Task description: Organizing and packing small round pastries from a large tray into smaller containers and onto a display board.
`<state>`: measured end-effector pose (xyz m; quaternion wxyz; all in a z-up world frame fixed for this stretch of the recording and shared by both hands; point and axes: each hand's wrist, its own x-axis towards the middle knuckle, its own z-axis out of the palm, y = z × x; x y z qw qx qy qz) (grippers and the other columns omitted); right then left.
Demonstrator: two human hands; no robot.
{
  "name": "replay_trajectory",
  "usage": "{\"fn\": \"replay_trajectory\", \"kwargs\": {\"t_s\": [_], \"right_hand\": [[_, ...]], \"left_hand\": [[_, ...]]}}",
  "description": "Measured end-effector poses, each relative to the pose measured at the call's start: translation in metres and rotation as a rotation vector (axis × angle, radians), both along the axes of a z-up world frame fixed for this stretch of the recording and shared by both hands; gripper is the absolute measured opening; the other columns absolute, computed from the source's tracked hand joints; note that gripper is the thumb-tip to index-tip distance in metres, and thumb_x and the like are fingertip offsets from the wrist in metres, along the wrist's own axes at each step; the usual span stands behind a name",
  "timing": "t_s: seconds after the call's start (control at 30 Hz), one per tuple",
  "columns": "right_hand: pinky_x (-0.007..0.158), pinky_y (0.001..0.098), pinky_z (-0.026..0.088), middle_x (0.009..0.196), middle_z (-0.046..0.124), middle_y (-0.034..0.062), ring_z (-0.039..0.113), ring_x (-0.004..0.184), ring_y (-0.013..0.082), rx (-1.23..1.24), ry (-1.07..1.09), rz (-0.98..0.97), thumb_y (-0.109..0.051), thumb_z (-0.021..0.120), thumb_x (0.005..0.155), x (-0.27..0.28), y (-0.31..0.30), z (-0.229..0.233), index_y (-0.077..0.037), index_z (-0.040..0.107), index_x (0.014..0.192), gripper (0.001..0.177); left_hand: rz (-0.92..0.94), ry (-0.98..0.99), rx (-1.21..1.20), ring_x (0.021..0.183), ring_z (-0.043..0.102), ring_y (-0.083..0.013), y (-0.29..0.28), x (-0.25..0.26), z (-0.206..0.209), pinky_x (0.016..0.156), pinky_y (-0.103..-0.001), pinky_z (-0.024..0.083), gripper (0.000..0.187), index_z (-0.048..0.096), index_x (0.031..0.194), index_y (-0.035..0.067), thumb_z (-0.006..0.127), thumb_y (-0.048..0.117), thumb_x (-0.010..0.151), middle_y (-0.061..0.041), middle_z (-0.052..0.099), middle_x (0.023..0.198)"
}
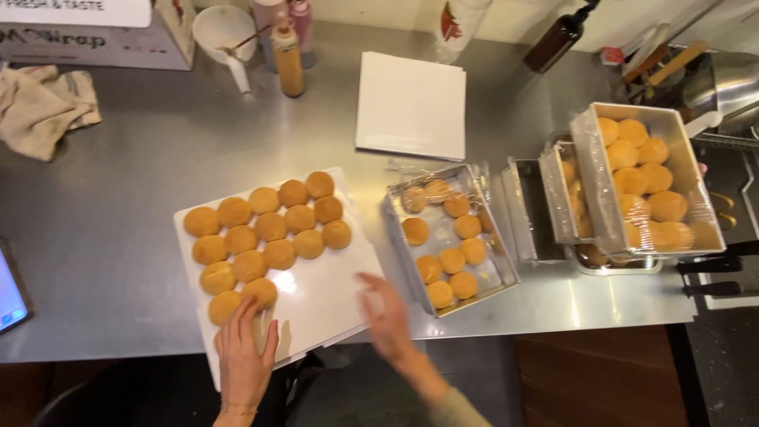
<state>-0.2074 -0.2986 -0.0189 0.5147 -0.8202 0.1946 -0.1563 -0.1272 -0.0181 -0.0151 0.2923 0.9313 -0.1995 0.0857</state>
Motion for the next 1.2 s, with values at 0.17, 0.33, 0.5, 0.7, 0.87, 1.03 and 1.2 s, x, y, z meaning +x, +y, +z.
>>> {"fn": "replay_trajectory", "kwargs": {"t_s": [0.17, 0.33, 0.5, 0.7, 0.87, 1.03, 1.2], "right_hand": [[0.099, 0.0451, 0.055, 0.124, 0.078, 0.0119, 0.071, 0.112, 0.0303, -0.356, 0.129, -0.123, -0.023, 0.060, 0.117, 0.016, -0.197, -0.027, -0.010, 0.076, 0.139, 0.030], [0.088, 0.0536, 0.056, 0.136, 0.066, 0.0161, 0.065, 0.116, 0.0366, -0.621, 0.325, 0.156, -0.026, 0.058, 0.118, 0.085, -0.252, -0.024, -0.017, 0.061, 0.167, 0.050], [0.099, 0.0534, 0.051, 0.129, 0.067, 0.0218, 0.060, 0.119, 0.0401, -0.823, 0.289, 0.242, -0.052, 0.074, 0.111, 0.131, -0.272, -0.049, -0.004, 0.062, 0.134, 0.055], [0.093, 0.0561, 0.057, 0.110, 0.081, 0.0216, 0.073, 0.109, 0.0441, -0.896, 0.530, 0.227, -0.073, 0.091, 0.091, 0.165, -0.270, -0.087, -0.006, 0.069, 0.131, 0.082], [0.099, 0.0529, 0.059, 0.121, 0.083, 0.0192, 0.075, 0.119, 0.0393, -1.022, 0.573, 0.144, -0.069, 0.099, 0.083, 0.168, -0.259, -0.081, -0.006, 0.072, 0.130, 0.083], [0.097, 0.0444, 0.059, 0.119, 0.079, 0.0176, 0.070, 0.116, 0.0350, -1.032, 0.422, 0.040, -0.052, 0.106, 0.077, 0.152, -0.246, -0.062, -0.004, 0.074, 0.122, 0.074], [0.104, 0.0534, 0.056, 0.138, 0.072, 0.0237, 0.068, 0.124, 0.0415, -0.986, 0.543, -0.058, -0.069, 0.091, 0.089, 0.119, -0.241, -0.033, -0.004, 0.074, 0.137, 0.082]], "left_hand": [[0.033, -0.087, 0.129, 0.146, 0.068, -0.0337, -0.028, -0.003, -0.016, 0.133, -0.053, 0.049, 0.051, 0.068, 0.156, 0.004, 0.073, 0.028, 0.111, -0.013, 0.073, 0.157], [0.155, -0.132, 0.043, 0.141, 0.071, -0.0375, -0.050, -0.016, -0.002, 0.128, -0.053, 0.053, 0.048, 0.068, 0.155, -0.002, 0.076, 0.014, 0.111, -0.020, 0.075, 0.154], [0.298, -0.130, -0.072, 0.141, 0.071, -0.0383, -0.064, -0.045, 0.005, 0.122, -0.053, 0.055, 0.031, 0.075, 0.143, -0.002, 0.075, 0.006, 0.113, -0.019, 0.075, 0.150], [0.378, -0.068, -0.150, 0.139, 0.071, -0.0330, -0.077, -0.066, 0.014, 0.124, -0.048, 0.056, 0.024, 0.078, 0.136, 0.000, 0.072, 0.004, 0.113, -0.015, 0.074, 0.147], [0.405, -0.058, -0.195, 0.138, 0.071, -0.0324, -0.069, -0.059, 0.023, 0.122, -0.047, 0.058, 0.022, 0.078, 0.135, 0.002, 0.070, 0.005, 0.114, -0.014, 0.073, 0.147], [0.446, -0.050, -0.283, 0.138, 0.072, -0.0320, -0.059, -0.039, 0.038, 0.119, -0.045, 0.057, 0.021, 0.078, 0.134, 0.003, 0.070, 0.007, 0.115, -0.014, 0.073, 0.146], [0.423, 0.049, -0.423, 0.136, 0.072, -0.0296, -0.048, -0.022, 0.051, 0.119, -0.040, 0.057, 0.022, 0.078, 0.133, 0.004, 0.068, 0.005, 0.113, -0.013, 0.076, 0.143]]}}
